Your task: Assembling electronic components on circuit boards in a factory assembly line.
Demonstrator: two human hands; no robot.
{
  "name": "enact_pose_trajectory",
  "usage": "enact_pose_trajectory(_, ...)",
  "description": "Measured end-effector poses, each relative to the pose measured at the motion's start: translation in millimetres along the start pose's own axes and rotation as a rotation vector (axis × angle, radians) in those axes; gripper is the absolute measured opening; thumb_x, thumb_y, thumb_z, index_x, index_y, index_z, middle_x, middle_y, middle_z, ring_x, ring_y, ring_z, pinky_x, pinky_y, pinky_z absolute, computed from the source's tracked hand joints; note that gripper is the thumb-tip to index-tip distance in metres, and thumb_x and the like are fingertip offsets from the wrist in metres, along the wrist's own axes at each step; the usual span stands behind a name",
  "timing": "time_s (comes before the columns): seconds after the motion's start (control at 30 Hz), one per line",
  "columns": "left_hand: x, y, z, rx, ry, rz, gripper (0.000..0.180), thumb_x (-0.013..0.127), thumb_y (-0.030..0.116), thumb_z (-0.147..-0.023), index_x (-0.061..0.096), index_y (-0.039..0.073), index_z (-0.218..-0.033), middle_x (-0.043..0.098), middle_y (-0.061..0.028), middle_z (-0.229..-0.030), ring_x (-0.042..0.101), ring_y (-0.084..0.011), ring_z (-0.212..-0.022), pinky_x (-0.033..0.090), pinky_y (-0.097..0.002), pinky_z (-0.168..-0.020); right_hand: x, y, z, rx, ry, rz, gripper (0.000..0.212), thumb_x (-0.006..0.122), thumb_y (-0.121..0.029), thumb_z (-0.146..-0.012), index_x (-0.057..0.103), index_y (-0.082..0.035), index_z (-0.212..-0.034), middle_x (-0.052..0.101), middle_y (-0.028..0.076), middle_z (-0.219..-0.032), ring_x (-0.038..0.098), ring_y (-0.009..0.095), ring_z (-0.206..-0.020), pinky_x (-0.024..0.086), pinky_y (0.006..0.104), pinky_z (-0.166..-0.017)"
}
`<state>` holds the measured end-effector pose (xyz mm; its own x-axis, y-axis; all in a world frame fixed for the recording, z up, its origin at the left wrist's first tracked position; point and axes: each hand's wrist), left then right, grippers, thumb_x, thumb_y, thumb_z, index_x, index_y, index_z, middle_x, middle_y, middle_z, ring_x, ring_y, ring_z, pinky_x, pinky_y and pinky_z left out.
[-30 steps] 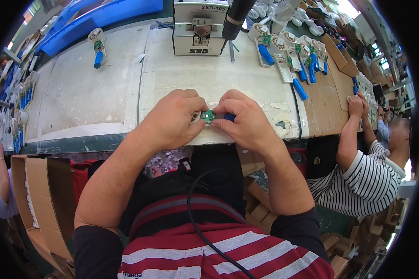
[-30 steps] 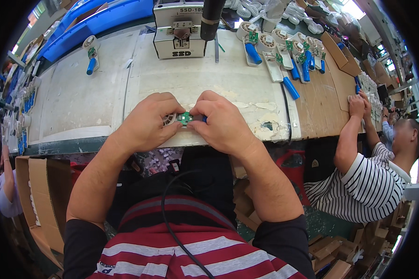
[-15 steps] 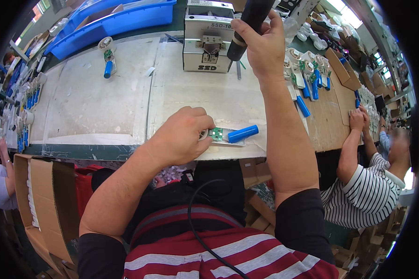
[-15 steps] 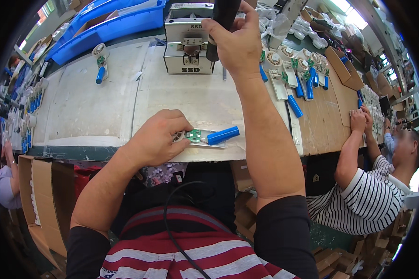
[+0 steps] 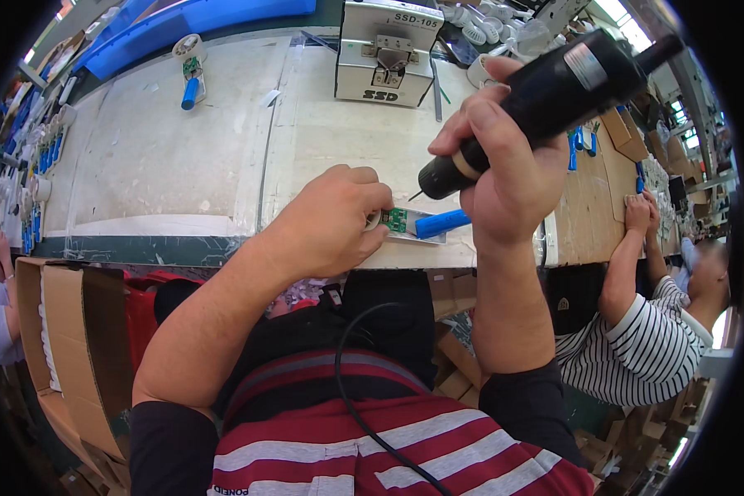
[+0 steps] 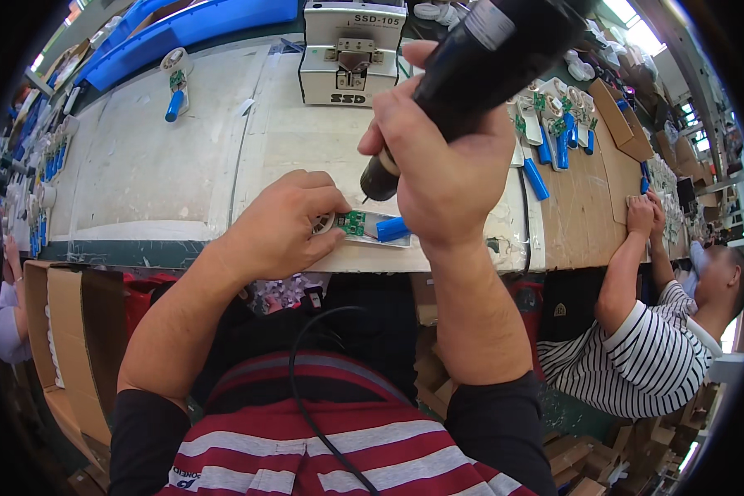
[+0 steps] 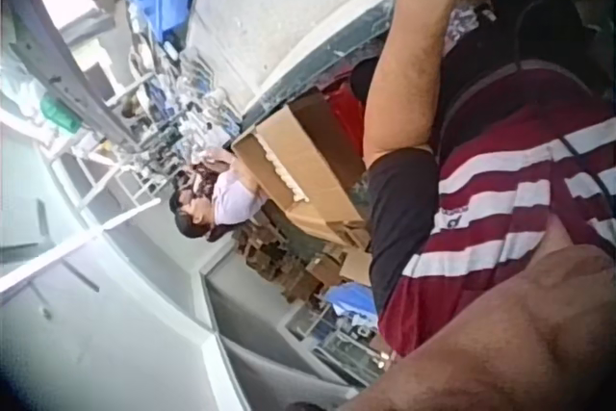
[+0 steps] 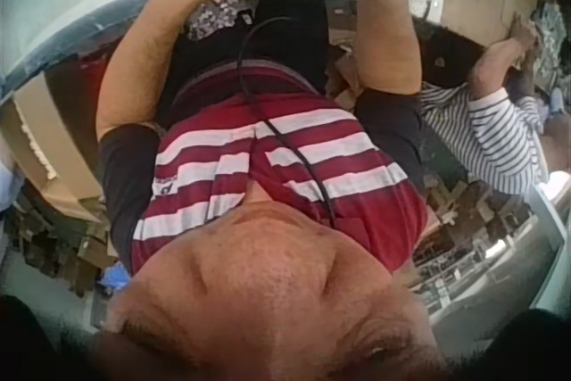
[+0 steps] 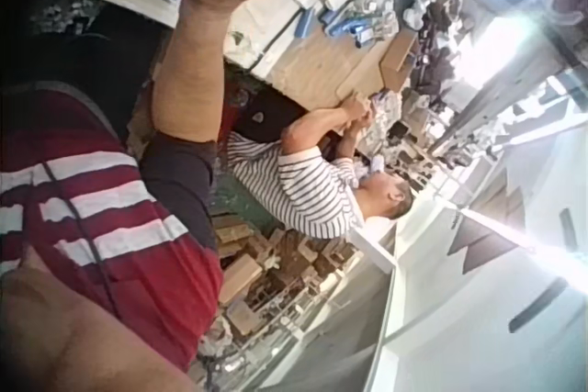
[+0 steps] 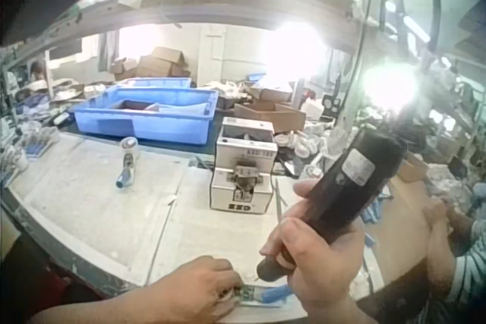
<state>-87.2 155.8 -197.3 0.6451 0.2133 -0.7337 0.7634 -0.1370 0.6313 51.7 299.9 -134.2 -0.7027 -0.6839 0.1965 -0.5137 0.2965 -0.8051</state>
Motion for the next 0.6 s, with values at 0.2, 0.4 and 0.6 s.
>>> enact_pose_trajectory(0.2, 1, 0, 0, 0.002, 0.002, 0.002, 0.024, 0.082, 0.011, -0.083, 0.073, 0.004, -0.104, 0.069, -0.0133, -0.101, 0.065, -0.0375, -0.101, 0.054, -0.0464, -0.091, 1, 8, 18, -0.009, -0.002, -0.023, 0.049, 0.068, -0.004, -0.095, 0.053, 0.013, -0.139, 0.068, 0.013, -0.082, 0.069, 0.023, -0.065, 0.060, 0.0358, -0.068)
enact_pose_trajectory(0.4, 1, -1, 1, 0.003, 0.009, 0.008, 0.025, 0.083, 0.011, -0.083, 0.073, 0.004, -0.104, 0.069, -0.0130, -0.100, 0.065, -0.0378, -0.100, 0.053, -0.0468, -0.091, 2, 10, 22, 0.004, -0.015, -0.048, 0.049, 0.069, -0.004, -0.095, 0.053, 0.011, -0.140, 0.068, 0.014, -0.082, 0.070, 0.022, -0.066, 0.059, 0.0355, -0.068)
enact_pose_trajectory(0.6, 3, -2, 2, 0.022, 0.028, 0.009, 0.024, 0.083, 0.011, -0.082, 0.072, 0.004, -0.103, 0.068, -0.0132, -0.100, 0.064, -0.0384, -0.100, 0.053, -0.0471, -0.092, 4, 10, 24, 0.017, -0.008, -0.056, 0.049, 0.068, -0.003, -0.095, 0.053, 0.011, -0.140, 0.068, 0.014, -0.081, 0.070, 0.022, -0.067, 0.059, 0.0352, -0.069)
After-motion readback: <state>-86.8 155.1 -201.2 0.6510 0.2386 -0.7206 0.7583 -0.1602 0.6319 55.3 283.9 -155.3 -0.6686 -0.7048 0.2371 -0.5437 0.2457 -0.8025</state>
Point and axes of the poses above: each hand's wrist, its own z-axis away from the middle knuckle, its own x-axis out of the palm, y = z × x
